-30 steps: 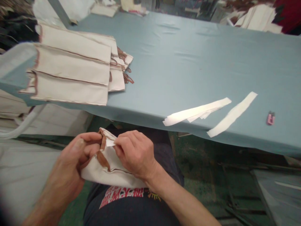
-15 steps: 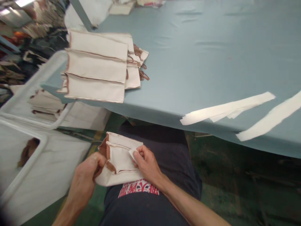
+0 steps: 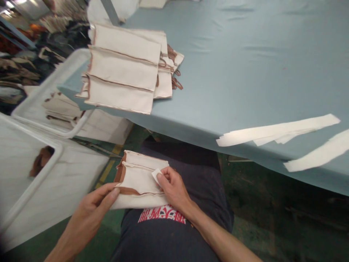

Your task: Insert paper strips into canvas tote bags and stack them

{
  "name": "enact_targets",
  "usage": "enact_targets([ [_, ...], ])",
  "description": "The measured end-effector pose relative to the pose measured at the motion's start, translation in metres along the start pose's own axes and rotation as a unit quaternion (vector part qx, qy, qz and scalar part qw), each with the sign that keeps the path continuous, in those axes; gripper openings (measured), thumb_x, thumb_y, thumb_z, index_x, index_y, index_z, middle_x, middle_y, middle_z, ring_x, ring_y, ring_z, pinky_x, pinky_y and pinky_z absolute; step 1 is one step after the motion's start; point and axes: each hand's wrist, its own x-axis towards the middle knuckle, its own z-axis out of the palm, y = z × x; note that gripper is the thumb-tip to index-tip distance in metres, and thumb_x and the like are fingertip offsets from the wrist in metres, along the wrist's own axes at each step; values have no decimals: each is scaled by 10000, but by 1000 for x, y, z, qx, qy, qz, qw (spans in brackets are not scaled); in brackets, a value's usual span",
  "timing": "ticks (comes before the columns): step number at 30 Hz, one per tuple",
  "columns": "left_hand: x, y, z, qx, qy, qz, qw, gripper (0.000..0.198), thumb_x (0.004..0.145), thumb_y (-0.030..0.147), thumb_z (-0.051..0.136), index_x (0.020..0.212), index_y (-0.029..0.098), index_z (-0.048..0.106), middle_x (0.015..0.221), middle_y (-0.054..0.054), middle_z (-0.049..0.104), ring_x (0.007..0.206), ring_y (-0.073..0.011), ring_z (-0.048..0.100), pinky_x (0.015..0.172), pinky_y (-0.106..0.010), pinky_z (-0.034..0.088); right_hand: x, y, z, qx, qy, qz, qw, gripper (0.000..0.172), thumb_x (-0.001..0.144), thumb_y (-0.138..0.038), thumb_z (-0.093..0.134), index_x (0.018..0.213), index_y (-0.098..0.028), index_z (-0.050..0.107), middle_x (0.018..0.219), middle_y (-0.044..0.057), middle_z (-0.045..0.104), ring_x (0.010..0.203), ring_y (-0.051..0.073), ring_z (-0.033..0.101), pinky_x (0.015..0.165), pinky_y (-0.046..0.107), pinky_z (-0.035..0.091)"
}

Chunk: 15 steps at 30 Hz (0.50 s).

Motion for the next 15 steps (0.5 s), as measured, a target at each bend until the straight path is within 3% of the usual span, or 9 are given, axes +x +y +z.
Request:
enact_targets([
  [2, 9, 17, 3, -6, 5, 42, 999, 382, 975, 560, 685, 998, 227, 870, 1043, -90, 881, 965, -305, 795, 828, -302, 614, -3, -10, -7, -8, 21, -21, 1000, 443, 947, -639, 659, 878, -209, 576, 699, -38, 559, 621, 128, 457, 609, 270, 373],
  [4, 18, 35, 8, -17, 8, 85, 996, 344, 954, 529, 708, 912, 220, 851, 918, -72, 861, 829, -266, 778, 734, -275, 600, -10, -28, -18, -21, 46, -46, 998, 431, 953, -626, 661, 885, -207, 591, 730, -25, 572, 646, 133, 458, 621, 274, 371],
  [7, 33, 59, 17, -71, -11, 126, 989, 341, 947, 515, 726, 813, 212, 804, 792, -40, 806, 675, -200, 716, 610, -229, 550, -31, -70, -37, -55, 81, -93, 991, 413, 959, -602, 692, 880, -203, 622, 741, -14, 588, 652, 135, 459, 605, 267, 353],
  [9, 41, 71, 25, -121, -34, 145, 982, 345, 954, 523, 735, 816, 211, 783, 762, -19, 777, 618, -162, 663, 558, -203, 504, -52, -104, -44, -78, 66, -116, 988, 430, 955, -609, 719, 842, -204, 631, 679, -31, 550, 596, 118, 407, 542, 255, 288],
  [12, 49, 81, 37, -176, -65, 160, 969, 410, 969, 579, 728, 805, 204, 746, 704, 2, 717, 563, -128, 568, 501, -189, 426, -79, -143, -43, -88, 15, -109, 990, 397, 970, -560, 727, 821, -205, 634, 639, -46, 531, 549, 98, 382, 503, 239, 267],
  [15, 52, 84, 49, -208, -88, 158, 961, 491, 984, 639, 700, 779, 193, 720, 683, 1, 681, 560, -123, 512, 487, -197, 390, -87, -159, -37, -129, 49, -128, 982, 309, 983, -458, 708, 820, -206, 633, 620, -57, 521, 522, 86, 375, 478, 226, 247],
])
